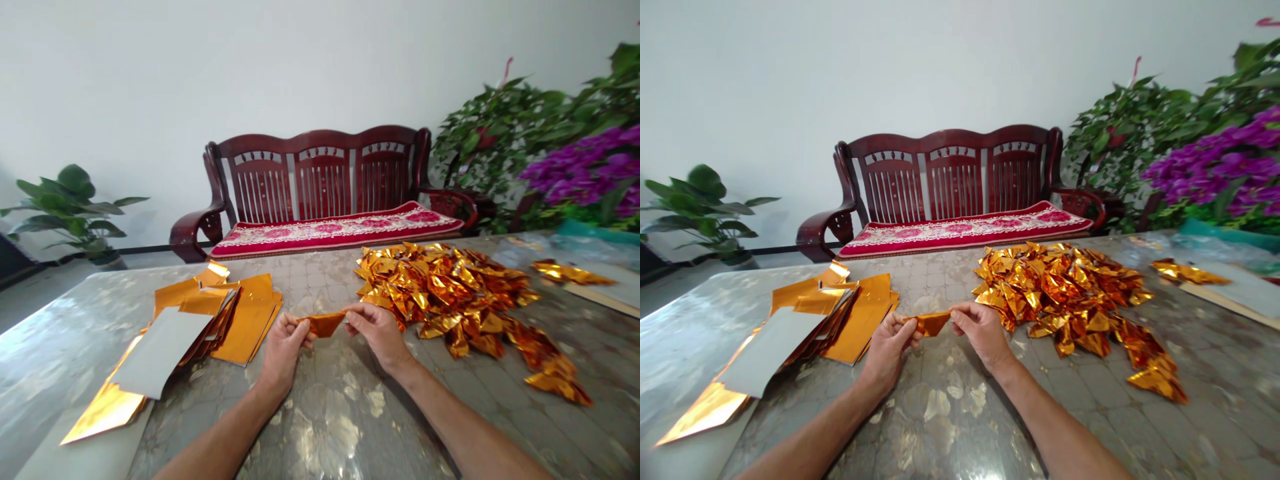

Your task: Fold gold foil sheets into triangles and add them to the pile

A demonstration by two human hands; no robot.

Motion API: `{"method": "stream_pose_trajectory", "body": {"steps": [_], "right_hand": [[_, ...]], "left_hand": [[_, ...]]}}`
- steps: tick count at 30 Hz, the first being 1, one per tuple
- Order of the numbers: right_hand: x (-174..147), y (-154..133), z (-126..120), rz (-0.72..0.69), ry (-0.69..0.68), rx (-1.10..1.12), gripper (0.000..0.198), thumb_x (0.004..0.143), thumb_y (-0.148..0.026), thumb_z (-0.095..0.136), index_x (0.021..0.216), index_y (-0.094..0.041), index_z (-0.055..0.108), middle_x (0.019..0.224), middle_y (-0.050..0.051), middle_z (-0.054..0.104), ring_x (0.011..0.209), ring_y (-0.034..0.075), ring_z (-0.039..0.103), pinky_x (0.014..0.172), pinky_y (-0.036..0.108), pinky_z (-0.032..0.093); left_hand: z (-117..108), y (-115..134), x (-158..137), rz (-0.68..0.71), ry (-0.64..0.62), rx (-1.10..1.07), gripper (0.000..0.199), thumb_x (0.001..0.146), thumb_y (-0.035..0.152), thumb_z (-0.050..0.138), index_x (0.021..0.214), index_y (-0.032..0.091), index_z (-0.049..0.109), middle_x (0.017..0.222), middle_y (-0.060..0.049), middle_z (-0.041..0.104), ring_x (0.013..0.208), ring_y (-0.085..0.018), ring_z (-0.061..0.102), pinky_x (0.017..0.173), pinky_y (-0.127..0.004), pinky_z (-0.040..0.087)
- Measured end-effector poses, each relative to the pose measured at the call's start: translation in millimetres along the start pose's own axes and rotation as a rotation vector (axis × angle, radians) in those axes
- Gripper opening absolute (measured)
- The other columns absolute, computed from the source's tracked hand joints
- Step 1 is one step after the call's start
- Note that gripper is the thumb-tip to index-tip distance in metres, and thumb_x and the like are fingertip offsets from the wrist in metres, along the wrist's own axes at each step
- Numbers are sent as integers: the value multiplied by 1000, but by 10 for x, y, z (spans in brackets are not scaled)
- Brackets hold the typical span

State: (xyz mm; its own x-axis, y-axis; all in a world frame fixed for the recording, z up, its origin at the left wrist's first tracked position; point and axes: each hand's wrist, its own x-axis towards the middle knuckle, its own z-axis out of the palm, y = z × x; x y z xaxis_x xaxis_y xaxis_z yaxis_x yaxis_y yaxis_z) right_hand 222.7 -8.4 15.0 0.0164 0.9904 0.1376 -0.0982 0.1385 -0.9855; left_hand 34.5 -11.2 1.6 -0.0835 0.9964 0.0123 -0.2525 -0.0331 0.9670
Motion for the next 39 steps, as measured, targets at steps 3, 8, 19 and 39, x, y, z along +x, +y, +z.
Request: {"method": "stream_pose_trajectory", "body": {"steps": [3,8,19,39], "right_hand": [[14,-1,-2,-76,64,-126,23,73,-41,72,80,-19,73,63,1,65,59,15,57,58,28,47],[14,10,-36,-204,60,-360,16,80,-36,65,76,-22,72,68,2,67,66,18,59,63,29,46],[-13,-68,-46,-161,-62,-318,15,84,-34,58,76,-21,62,77,2,65,71,17,60,65,28,50],[-6,6,-58,-93,-245,-328,28,86,-28,55,109,-19,67,57,-5,57,54,11,51,56,23,38]], "left_hand": [[7,5,-15,23,-13,18,38,70,46,78,77,19,52,59,-1,68,49,-10,59,51,-18,45],[24,34,-42,49,-22,43,38,69,46,78,75,19,53,59,-1,68,49,-11,59,53,-20,45],[-16,-9,-3,220,-26,184,17,77,31,72,75,19,59,74,-1,64,68,-13,58,66,-22,44],[61,27,-35,57,-98,-37,29,74,34,71,76,20,46,68,4,61,59,-10,57,59,-22,48]]}}
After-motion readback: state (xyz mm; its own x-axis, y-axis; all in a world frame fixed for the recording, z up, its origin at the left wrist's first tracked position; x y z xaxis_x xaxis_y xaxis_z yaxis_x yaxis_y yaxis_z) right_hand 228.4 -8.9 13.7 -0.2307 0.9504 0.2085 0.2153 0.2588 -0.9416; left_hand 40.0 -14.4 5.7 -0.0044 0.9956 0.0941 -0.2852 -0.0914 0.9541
